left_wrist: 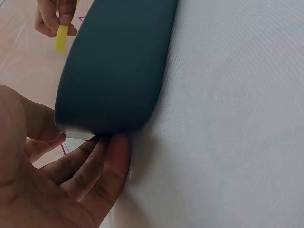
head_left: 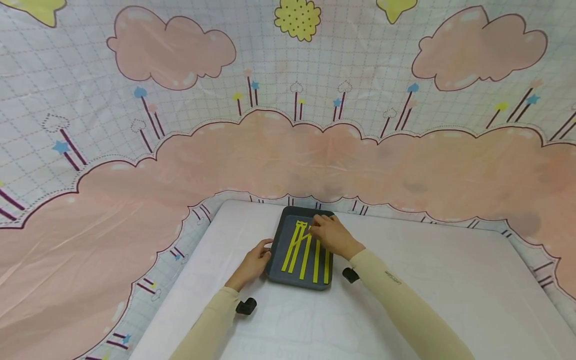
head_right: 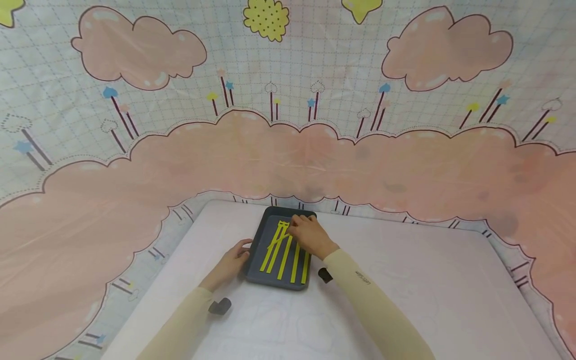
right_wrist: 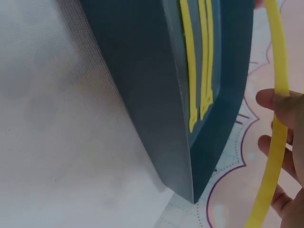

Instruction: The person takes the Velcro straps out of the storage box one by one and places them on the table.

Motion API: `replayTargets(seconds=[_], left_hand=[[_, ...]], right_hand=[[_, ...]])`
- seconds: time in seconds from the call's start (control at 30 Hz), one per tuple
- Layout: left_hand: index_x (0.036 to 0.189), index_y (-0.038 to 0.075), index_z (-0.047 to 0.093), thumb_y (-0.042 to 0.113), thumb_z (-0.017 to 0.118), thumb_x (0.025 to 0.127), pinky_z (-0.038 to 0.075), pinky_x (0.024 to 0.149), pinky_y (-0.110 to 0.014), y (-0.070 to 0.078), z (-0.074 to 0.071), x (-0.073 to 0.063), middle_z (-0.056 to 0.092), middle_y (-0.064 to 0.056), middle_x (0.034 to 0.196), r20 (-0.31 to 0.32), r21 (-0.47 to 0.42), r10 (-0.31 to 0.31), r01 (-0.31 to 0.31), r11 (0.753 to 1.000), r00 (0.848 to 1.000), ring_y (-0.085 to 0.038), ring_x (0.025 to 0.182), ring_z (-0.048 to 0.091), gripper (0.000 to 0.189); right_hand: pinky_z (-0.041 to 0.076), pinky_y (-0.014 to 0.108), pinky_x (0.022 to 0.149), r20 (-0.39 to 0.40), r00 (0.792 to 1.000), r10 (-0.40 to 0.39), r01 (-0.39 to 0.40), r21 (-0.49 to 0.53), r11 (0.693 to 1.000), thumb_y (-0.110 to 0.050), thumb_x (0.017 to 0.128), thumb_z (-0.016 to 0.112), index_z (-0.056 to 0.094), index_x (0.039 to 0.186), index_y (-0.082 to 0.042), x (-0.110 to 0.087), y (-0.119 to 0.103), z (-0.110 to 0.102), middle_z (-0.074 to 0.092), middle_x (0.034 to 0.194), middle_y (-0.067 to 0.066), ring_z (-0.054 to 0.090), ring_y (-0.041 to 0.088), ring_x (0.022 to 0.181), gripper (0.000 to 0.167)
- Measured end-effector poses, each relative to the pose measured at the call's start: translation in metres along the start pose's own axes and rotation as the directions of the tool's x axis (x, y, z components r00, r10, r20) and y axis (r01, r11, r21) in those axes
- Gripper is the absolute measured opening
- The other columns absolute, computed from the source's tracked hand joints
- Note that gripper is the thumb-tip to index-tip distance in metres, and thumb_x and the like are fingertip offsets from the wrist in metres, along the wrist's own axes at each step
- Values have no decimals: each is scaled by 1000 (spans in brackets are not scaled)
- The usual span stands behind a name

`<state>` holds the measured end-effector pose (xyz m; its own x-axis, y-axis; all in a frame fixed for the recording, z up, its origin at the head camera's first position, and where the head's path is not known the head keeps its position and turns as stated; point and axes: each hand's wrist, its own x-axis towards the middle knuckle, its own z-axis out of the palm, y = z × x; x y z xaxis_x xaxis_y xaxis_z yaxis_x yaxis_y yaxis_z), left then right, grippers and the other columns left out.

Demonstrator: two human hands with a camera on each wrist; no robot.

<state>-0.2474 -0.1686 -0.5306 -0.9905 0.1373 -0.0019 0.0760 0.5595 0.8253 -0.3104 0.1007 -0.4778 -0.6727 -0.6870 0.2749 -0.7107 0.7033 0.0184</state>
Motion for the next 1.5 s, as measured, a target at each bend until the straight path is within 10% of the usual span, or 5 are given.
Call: replayTargets(seconds=[0.83,1.5], left_hand=[[144,12,47,11,46,101,49,96,-51,-2,2,-1,63,-23,128,-7,6,-31,31,999,999,-35,117,62,42],[144,12,46,11,46,102,52,92,-48,5,0,-2,61,-24,130,-10,31,-42,42,999,999,-34,116,62,42]], right_hand=[[49,38,80,-133,980,151,-133,133,982,-9,90,71,72,108,-14,-26,3,-14,68,93,-2,59,17,86,19],[55,35,75,-96,900,425,-328,492,806,-10,93,67,64,118,-7,-62,19,-15,66,88,5,61,16,79,25]])
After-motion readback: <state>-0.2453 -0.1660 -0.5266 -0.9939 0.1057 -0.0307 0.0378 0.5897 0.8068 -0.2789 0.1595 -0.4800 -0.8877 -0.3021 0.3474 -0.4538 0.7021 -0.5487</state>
